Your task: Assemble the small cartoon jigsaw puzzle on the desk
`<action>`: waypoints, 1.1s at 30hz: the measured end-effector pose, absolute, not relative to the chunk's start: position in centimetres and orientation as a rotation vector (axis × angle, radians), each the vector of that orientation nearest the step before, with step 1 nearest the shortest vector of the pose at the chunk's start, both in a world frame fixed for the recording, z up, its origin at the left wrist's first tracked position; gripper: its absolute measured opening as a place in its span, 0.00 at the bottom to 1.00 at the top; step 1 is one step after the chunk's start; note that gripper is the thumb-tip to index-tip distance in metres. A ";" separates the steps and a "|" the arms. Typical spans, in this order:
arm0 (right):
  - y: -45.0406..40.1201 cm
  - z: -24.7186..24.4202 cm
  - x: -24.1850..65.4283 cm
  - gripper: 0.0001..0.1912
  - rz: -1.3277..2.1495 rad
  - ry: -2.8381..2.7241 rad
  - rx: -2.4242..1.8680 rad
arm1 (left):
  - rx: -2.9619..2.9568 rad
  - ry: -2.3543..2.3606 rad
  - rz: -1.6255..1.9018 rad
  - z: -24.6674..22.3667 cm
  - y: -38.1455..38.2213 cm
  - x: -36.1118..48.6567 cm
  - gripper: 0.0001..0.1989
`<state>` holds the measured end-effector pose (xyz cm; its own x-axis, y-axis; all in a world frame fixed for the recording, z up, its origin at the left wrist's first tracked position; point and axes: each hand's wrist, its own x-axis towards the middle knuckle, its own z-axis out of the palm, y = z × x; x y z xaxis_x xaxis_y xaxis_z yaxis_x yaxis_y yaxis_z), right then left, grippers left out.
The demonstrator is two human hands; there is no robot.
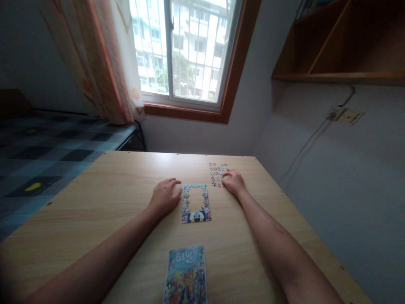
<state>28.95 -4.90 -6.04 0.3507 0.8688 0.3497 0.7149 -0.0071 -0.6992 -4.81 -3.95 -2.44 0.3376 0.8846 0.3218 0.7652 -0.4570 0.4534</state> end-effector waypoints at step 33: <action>-15.2 -3.6 18.1 0.11 0.005 -1.716 -1.150 | 2.508 1.212 1.135 -2.4 -4.8 -4.8 0.07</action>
<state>18.05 -15.17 -3.55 -0.0177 0.6845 0.7288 0.6800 0.5426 -0.4932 -4.80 -4.82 -2.40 0.3931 0.7190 0.5731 0.6188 -0.6679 0.4135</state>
